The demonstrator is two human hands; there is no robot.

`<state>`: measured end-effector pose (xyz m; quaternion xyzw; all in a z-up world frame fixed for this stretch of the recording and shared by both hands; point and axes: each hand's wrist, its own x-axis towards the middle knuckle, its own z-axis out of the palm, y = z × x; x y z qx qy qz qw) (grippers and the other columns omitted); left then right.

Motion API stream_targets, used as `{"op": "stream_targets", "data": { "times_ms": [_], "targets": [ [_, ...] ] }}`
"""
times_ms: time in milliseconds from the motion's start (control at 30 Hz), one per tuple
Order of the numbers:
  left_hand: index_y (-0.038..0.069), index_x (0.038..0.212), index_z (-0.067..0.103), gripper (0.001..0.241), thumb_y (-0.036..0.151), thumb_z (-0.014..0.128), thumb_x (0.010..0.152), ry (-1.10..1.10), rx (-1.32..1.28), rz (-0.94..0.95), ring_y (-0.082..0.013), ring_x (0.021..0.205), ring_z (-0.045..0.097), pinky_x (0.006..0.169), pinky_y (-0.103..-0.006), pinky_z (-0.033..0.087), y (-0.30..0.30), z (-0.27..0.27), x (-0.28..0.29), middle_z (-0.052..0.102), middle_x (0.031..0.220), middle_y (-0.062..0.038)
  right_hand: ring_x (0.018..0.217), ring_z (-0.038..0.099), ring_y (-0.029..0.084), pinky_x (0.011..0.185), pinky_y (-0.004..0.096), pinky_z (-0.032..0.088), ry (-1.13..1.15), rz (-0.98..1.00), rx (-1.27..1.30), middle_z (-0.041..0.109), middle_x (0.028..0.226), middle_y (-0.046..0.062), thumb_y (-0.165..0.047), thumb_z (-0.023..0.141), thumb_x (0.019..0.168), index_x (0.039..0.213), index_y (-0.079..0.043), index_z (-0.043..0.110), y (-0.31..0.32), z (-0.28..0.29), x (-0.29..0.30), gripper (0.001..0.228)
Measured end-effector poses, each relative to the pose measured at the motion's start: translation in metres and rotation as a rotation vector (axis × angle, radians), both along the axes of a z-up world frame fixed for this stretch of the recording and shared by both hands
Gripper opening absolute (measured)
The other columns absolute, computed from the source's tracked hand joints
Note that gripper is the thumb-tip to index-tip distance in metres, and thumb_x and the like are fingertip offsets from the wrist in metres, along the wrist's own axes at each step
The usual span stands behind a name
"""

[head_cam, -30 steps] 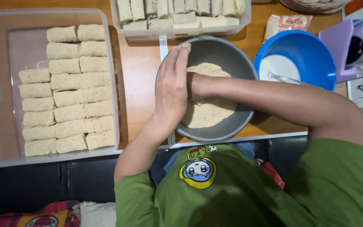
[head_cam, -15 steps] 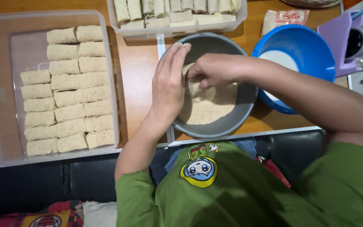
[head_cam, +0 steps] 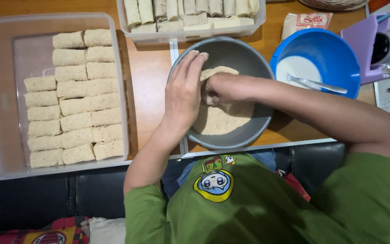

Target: Dipping food rolls into a liquid mixture and then coating them with breadcrumbs.

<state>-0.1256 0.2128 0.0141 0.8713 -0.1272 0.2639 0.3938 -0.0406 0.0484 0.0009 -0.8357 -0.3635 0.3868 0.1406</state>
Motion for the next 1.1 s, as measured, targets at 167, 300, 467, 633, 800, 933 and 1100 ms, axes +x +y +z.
{"op": "stream_targets", "data": {
  "times_ms": [167,300,467,633,800,933,1100],
  "targets": [
    [0.000,0.134,0.061,0.047,-0.011,0.060,0.088,0.011,0.010,-0.019,-0.0407,0.126,0.062,0.109,-0.0464,0.051,0.001,0.000,-0.001,0.063,0.135,-0.022,0.076,0.071,0.030,0.075,0.044,0.054,0.001,0.008,0.015,0.073,0.083,0.015,-0.007,0.072,0.081,0.089,-0.007,0.075,-0.001,-0.006,-0.009,0.009],
    [0.000,0.134,0.061,0.050,-0.010,0.060,0.085,0.034,0.025,-0.034,-0.0418,0.125,0.062,0.108,-0.0469,0.051,0.001,0.000,-0.001,0.063,0.134,-0.023,0.072,0.070,0.032,0.074,0.043,0.054,0.043,0.032,0.005,0.071,0.077,0.017,-0.009,0.072,0.079,0.084,-0.003,0.072,-0.004,0.001,-0.008,0.007],
    [0.001,0.133,0.060,0.045,-0.006,0.066,0.088,0.086,0.063,-0.059,-0.0431,0.120,0.064,0.103,-0.0471,0.053,0.003,-0.004,-0.001,0.063,0.133,-0.025,0.085,0.068,0.039,0.076,0.048,0.053,-0.343,0.046,0.107,0.069,0.093,0.021,-0.015,0.077,0.085,0.092,-0.003,0.072,-0.027,0.008,0.013,0.014],
    [-0.004,0.127,0.060,0.042,0.006,0.076,0.089,0.266,0.161,-0.151,-0.0448,0.106,0.067,0.091,-0.0482,0.055,0.004,-0.005,0.000,0.063,0.122,-0.030,0.103,0.066,0.037,0.089,0.046,0.055,-0.314,0.063,-0.358,0.063,0.114,0.018,-0.028,0.090,0.069,0.092,-0.008,0.076,-0.034,0.041,-0.010,0.033],
    [-0.001,0.109,0.062,0.052,0.018,0.087,0.068,0.636,0.613,-0.232,-0.0351,0.102,0.069,0.083,-0.0435,0.059,-0.007,-0.009,-0.001,0.067,0.108,-0.021,0.108,0.062,0.045,0.083,0.049,0.057,-0.476,-0.005,-0.113,0.062,0.111,0.026,-0.014,0.089,0.060,0.105,0.009,0.062,-0.067,0.004,-0.043,0.058],
    [-0.008,0.114,0.059,0.069,0.025,0.091,0.062,0.659,0.796,-0.234,-0.0342,0.099,0.069,0.077,-0.0408,0.060,-0.016,-0.006,0.001,0.065,0.110,-0.023,0.103,0.067,0.043,0.085,0.047,0.058,-0.556,-0.047,-0.013,0.065,0.109,0.026,-0.004,0.081,0.069,0.103,0.006,0.063,-0.078,-0.031,-0.038,0.040],
    [-0.011,0.112,0.063,0.047,0.014,0.080,0.076,0.545,1.214,-0.347,-0.0337,0.104,0.069,0.085,-0.0364,0.059,-0.021,-0.081,0.013,0.067,0.111,-0.024,0.096,0.071,0.037,0.084,0.045,0.058,-0.324,0.056,-0.255,0.073,0.093,0.020,-0.003,0.088,0.053,0.091,-0.001,0.068,-0.055,-0.005,-0.011,0.043]
  ]
}}
